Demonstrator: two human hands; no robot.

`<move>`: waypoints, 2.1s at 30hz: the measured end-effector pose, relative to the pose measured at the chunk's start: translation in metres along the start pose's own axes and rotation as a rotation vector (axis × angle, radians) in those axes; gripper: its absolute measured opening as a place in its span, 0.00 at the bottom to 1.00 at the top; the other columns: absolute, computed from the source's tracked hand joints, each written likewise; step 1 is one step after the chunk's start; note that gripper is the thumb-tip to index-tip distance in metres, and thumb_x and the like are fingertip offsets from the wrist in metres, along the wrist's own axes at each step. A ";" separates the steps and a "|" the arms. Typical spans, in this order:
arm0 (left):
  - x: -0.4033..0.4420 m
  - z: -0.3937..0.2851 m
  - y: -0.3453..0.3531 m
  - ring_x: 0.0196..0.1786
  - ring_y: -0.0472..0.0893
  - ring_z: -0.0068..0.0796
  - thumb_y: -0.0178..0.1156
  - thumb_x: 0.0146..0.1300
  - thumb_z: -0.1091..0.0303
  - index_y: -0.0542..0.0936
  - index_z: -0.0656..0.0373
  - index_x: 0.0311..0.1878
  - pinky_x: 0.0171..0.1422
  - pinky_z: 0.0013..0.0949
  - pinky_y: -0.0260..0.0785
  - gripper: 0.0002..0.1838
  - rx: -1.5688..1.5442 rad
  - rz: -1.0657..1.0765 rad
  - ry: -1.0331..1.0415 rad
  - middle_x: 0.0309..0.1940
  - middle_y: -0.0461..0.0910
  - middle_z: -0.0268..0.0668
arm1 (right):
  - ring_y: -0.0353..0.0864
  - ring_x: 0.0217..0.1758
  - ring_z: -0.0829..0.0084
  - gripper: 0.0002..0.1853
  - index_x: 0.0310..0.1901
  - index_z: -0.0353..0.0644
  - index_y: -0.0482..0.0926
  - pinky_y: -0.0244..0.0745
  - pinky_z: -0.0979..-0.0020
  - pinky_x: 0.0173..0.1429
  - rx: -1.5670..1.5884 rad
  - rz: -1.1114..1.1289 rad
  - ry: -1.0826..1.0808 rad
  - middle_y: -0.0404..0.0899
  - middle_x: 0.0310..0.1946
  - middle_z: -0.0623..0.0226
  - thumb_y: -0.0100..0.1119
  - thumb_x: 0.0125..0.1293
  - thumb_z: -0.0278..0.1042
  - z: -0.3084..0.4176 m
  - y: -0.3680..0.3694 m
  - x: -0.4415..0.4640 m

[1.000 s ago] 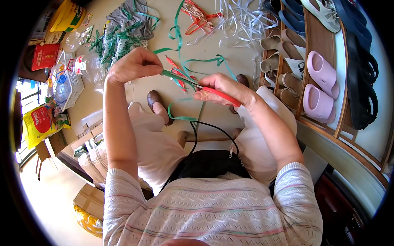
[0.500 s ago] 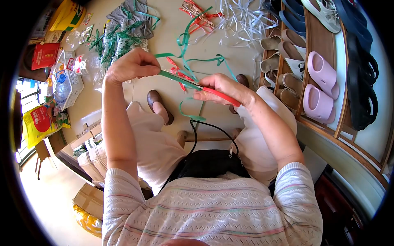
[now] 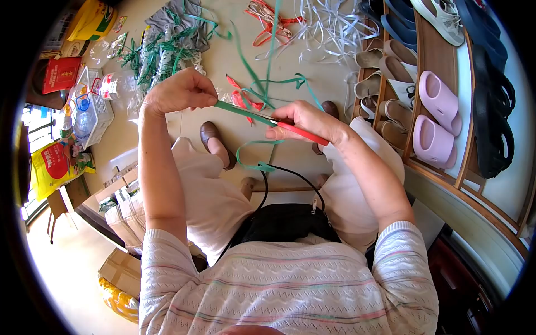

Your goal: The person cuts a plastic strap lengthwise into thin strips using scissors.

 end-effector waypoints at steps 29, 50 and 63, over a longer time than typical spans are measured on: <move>0.007 0.003 -0.002 0.25 0.73 0.17 0.61 0.50 0.74 0.80 0.65 0.29 0.29 0.23 0.66 0.05 0.132 -0.061 0.096 0.20 0.76 0.31 | 0.65 0.27 0.85 0.14 0.38 0.37 0.79 0.66 0.77 0.34 -0.083 -0.068 0.014 0.73 0.22 0.74 0.65 0.56 0.38 0.015 -0.007 -0.004; 0.009 -0.006 0.002 0.20 0.67 0.14 0.62 0.49 0.69 0.80 0.64 0.28 0.23 0.24 0.59 0.08 0.049 -0.083 0.108 0.15 0.71 0.26 | 0.69 0.33 0.86 0.12 0.38 0.37 0.76 0.67 0.81 0.39 -0.021 -0.036 -0.012 0.74 0.29 0.76 0.63 0.57 0.35 0.006 -0.004 0.004; 0.015 -0.008 0.012 0.22 0.71 0.16 0.62 0.49 0.67 0.81 0.65 0.29 0.26 0.23 0.62 0.10 0.028 -0.003 0.170 0.19 0.76 0.30 | 0.65 0.29 0.86 0.13 0.32 0.34 0.75 0.66 0.81 0.36 -0.061 -0.130 -0.021 0.71 0.23 0.76 0.65 0.56 0.36 0.014 -0.001 0.006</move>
Point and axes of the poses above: each hand's wrist, its own x-axis towards the middle knuckle, its own y-axis out of the palm, z = x × y, the point moved 5 cm from there along x, towards the middle knuckle
